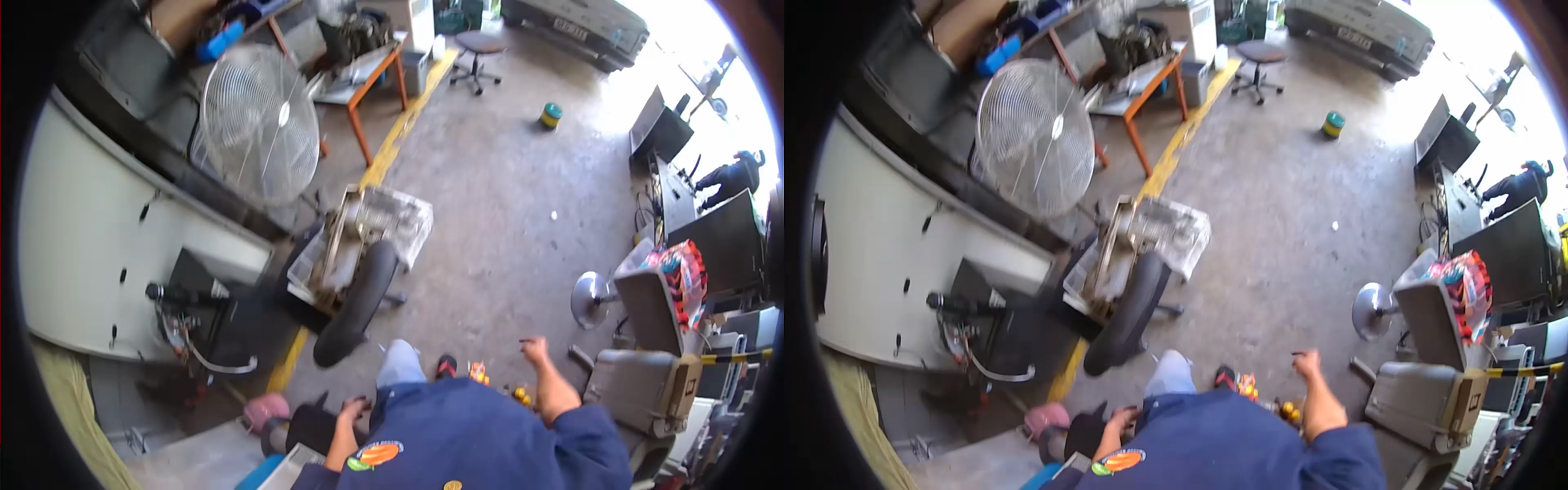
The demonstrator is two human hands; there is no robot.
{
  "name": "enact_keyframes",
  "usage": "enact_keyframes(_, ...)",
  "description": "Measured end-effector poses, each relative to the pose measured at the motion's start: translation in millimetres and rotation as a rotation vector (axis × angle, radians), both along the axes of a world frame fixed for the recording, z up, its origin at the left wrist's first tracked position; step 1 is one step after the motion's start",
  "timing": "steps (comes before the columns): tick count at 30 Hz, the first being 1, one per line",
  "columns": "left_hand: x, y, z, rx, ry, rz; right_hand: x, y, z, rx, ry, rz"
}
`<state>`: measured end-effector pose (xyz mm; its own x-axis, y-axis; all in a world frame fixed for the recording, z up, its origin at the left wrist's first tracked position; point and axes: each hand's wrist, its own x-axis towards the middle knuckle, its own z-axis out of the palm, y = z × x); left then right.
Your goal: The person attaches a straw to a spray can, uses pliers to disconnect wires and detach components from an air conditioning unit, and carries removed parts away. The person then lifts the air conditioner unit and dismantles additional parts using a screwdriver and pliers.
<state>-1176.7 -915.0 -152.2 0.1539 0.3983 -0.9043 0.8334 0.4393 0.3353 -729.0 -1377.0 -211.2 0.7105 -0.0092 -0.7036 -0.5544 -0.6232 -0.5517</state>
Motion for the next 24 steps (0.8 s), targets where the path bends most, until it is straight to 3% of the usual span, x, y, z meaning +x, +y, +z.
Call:
enact_keyframes(1,43.2,4.0,-14.4,-0.005,-0.012,0.033,-18.1,-19.0,-91.3,-0.096,-0.159,-0.235)
enact_keyframes(2,71.1,0.8,-20.1,0.017,-0.016,0.013,-14.0,-17.6,-86.3,-0.268,0.065,0.167)
enact_keyframes(3,87.6,-4.1,-24.2,0.034,-0.002,-0.005,-37.3,8.3,-26.9,-0.372,-0.324,0.174)
enact_keyframes(4,101.0,-3.5,-27.8,0.046,0.004,-0.001,-24.5,6.9,-29.2,-0.360,-0.320,0.177)
enact_keyframes(8,196.8,-3.8,-49.7,0.093,0.038,-0.418,49.9,1.8,-66.2,0.051,0.359,-0.051)
enact_keyframes(10,210.7,-4.2,-138.3,0.013,0.063,-0.357,104.0,-10.4,-67.0,0.202,0.354,-0.155)
enact_keyframes(11,243.6,0.7,-163.1,-0.064,0.086,-0.327,139.8,-9.1,-65.5,0.204,0.349,-0.127)
enact_keyframes(12,280.4,-0.7,-185.6,-0.154,0.113,-0.299,173.3,-16.9,-55.9,0.248,0.368,-0.265)
enact_keyframes(14,314.7,-21.8,-168.6,-0.271,0.158,-0.260,226.6,-25.1,-26.5,0.219,0.368,-0.507)
enact_keyframes(15,368.3,4.0,-184.0,-0.210,0.113,-0.323,265.1,-28.8,-11.1,0.146,0.332,-0.592)
enact_keyframes(17,530.3,85.7,-140.2,-0.102,0.045,-0.447,339.5,-45.2,7.9,0.202,0.214,-0.618)
enact_keyframes(18,546.7,71.4,-116.1,-0.032,0.008,-0.516,371.8,-53.1,10.7,0.311,0.082,-0.660)
enact_keyframes(20,650.7,96.4,-100.3,0.226,-0.239,-0.284,448.9,-72.0,6.7,0.271,-0.021,-0.569)
enact_keyframes(22,755.3,135.3,-32.5,0.342,-0.396,-0.370,501.2,-58.0,10.5,0.330,-0.040,-0.613)
enact_keyframes(24,832.3,169.1,-8.6,0.382,-0.546,-0.293,550.8,-41.4,13.9,0.348,-0.015,-0.648)
